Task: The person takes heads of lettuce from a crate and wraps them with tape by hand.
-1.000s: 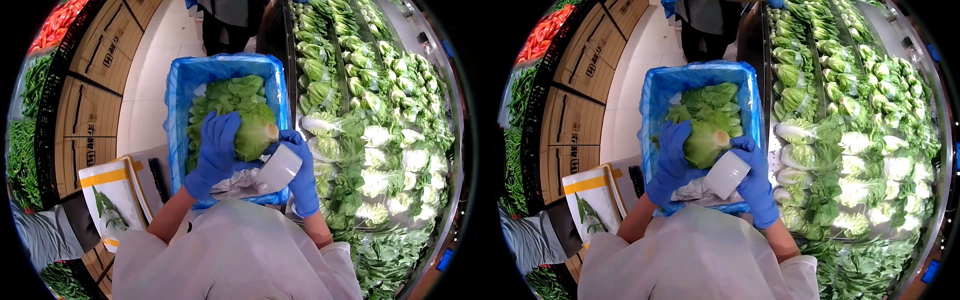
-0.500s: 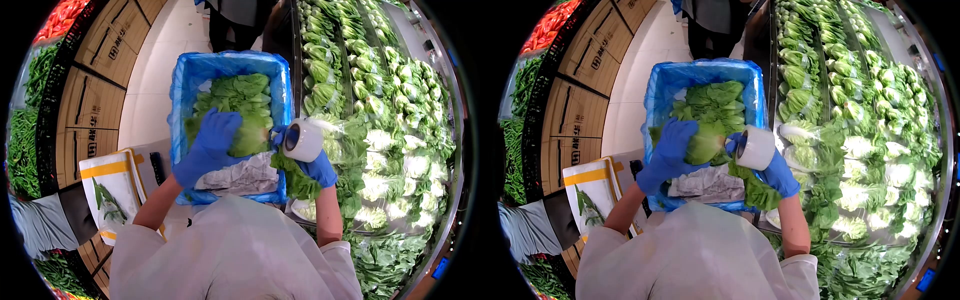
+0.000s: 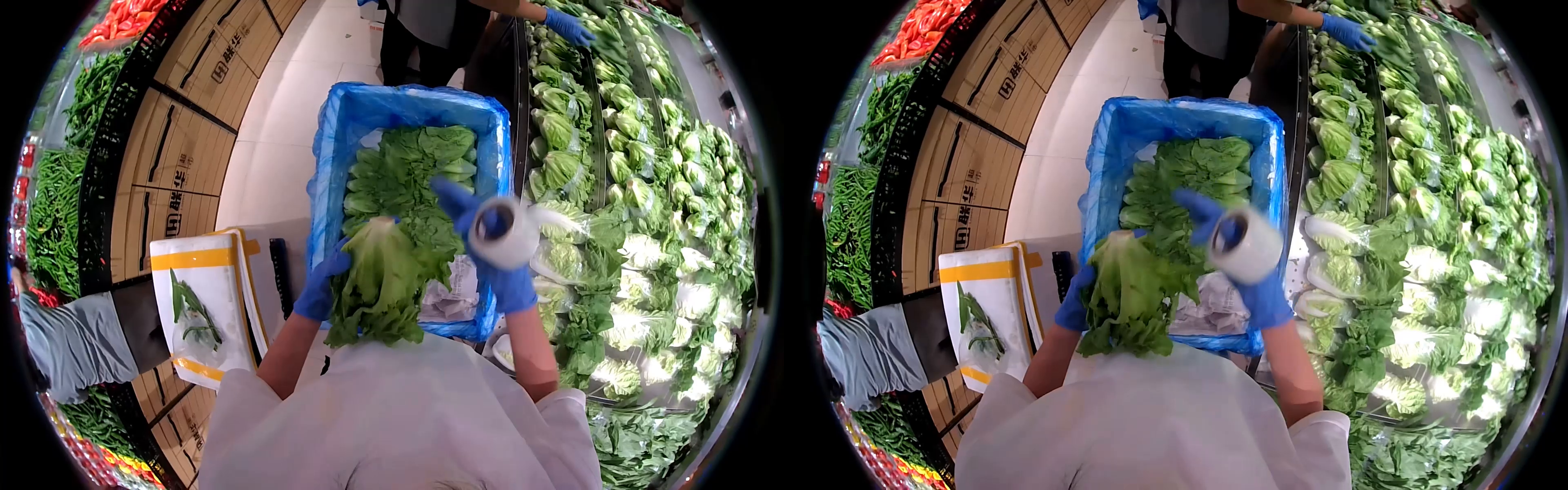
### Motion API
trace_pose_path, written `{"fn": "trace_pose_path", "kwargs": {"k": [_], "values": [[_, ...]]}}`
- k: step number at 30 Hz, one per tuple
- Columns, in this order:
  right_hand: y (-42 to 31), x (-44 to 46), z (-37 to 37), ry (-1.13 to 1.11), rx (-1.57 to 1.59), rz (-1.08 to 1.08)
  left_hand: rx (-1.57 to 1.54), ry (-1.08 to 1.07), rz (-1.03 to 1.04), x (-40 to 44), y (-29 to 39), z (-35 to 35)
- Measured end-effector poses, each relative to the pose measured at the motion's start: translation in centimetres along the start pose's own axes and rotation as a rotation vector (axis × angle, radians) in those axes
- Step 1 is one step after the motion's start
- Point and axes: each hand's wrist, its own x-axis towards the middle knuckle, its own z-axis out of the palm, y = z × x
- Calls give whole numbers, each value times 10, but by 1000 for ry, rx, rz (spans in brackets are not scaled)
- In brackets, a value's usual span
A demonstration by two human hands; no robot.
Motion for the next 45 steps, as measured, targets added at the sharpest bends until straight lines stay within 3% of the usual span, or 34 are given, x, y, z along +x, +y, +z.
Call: {"fn": "trace_pose_path", "kwargs": {"k": [2, 4, 6, 8, 11, 13, 16, 17, 19, 20, 22, 24, 26, 27, 32, 34, 38, 39, 41, 45], "values": [[-15, -26, 19, -23, -274, -43, -46, 59, -56, 12, 4, 16], [-3, -38, 35, 52, -8, -88, -84, 114, -111, 24, 3, 30], [20, -42, 35, 55, -97, -80, -140, 111, -280, 32, -1, 39], [26, -48, 32, 67, -183, -67, -51, 89, -293, 30, -14, 35], [18, -58, 31, -58, -79, -57, 88, 10, -231, 21, -25, 28], [5, -60, 32, -85, -107, -73, 354, -93, -77, 17, -31, 32], [-12, -53, 26, -132, -91, -148, 85, -15, -103, 14, -29, 39], [-26, -51, 23, -3, -54, -151, 89, -22, -106, 12, -28, 36], [-31, -47, 15, 258, -5, -215, -252, 30, -253, 8, -23, 15], [-33, -45, 11, 364, 35, -145, -249, 14, -259, 9, -23, -1], [-62, -49, 4, 544, -805, 130, -191, -6, -222, 14, -19, -10], [-37, -48, -10, 585, 225, 14, 12, -66, -185, 15, -12, 1], [-37, -44, -7, 651, 339, 43, 211, -156, -169, 19, -8, 17], [-36, -41, -4, 650, 151, -40, 289, -203, -167, 22, -9, 23], [-28, -35, 5, 657, 137, 58, 437, -284, -191, 35, -12, 59], [-22, -31, 6, 588, 132, 11, -196, -262, -251, 40, -20, 63], [-38, -35, 20, 544, 177, 46, -221, -46, -40, 37, -30, 32], [-42, -38, 22, 470, 262, 90, -220, -43, -39, 34, -28, 28], [-51, -44, 22, 367, 356, 232, 155, -134, -168, 24, -6, 49], [-60, -40, 27, 467, 216, 330, 58, -115, -244, 4, 10, 48]]}}
